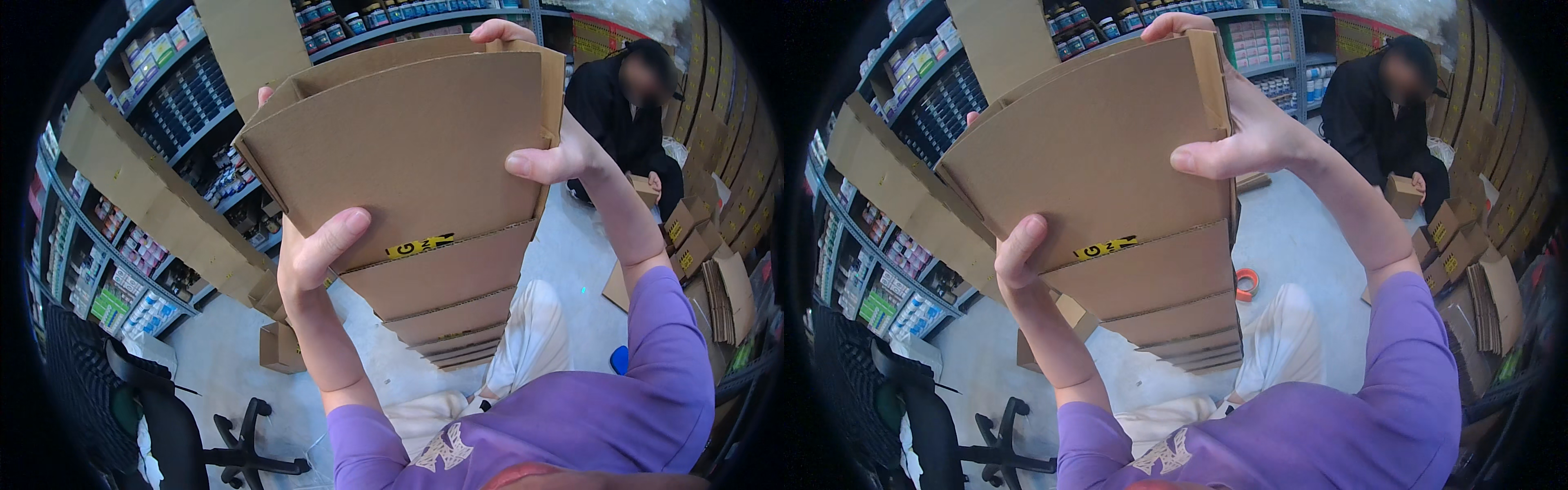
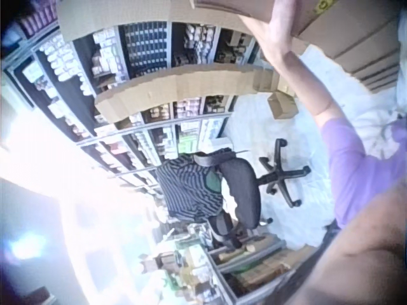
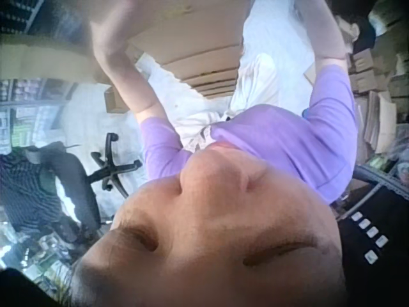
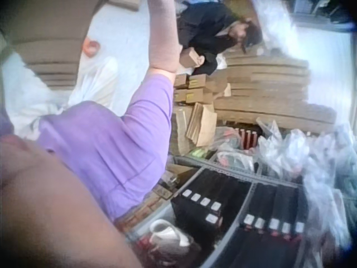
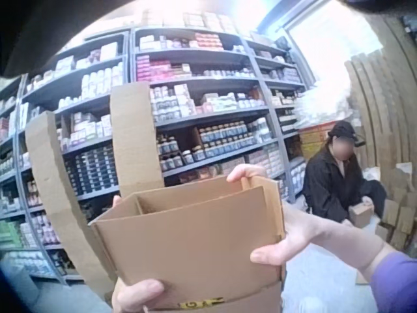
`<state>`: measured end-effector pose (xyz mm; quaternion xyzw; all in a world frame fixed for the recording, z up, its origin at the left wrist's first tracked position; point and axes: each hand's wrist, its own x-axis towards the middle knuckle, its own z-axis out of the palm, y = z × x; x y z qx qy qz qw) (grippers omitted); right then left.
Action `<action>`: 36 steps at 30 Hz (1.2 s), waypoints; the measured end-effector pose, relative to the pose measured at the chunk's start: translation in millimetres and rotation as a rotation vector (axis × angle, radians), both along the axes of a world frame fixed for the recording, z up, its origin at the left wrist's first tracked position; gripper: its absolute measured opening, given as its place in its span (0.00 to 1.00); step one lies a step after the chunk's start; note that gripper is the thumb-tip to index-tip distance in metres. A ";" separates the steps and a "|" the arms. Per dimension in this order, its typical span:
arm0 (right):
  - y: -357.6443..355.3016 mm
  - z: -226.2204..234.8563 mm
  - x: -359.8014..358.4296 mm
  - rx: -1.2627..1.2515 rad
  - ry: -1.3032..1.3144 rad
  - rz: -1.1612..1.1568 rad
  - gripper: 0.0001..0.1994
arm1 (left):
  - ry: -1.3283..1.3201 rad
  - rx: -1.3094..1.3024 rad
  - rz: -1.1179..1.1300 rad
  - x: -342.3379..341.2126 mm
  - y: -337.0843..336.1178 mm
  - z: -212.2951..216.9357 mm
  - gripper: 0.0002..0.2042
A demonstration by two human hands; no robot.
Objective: The person sits on the floor and assembles small cardboard boxes by folding flaps and sealing them with yellow tape using a handheld tape dispenser. They repeatedly pick up flat boxes, fold them into shape, apply tape, and stack the finished boxes.
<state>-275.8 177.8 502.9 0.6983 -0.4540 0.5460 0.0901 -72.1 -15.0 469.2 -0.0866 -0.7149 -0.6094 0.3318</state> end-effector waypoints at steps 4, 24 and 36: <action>4.4 -6.0 -6.0 0.035 0.028 0.014 0.51 | 0.086 -0.009 0.020 -3.4 2.9 -7.0 0.36; 25.3 -45.6 -49.2 0.253 -0.888 -0.096 0.60 | -0.045 -0.083 -0.003 26.0 -17.8 -65.4 0.60; 37.5 -423.0 -6.5 1.053 -0.291 -0.157 0.60 | -0.424 0.247 0.054 26.8 31.8 -441.7 0.57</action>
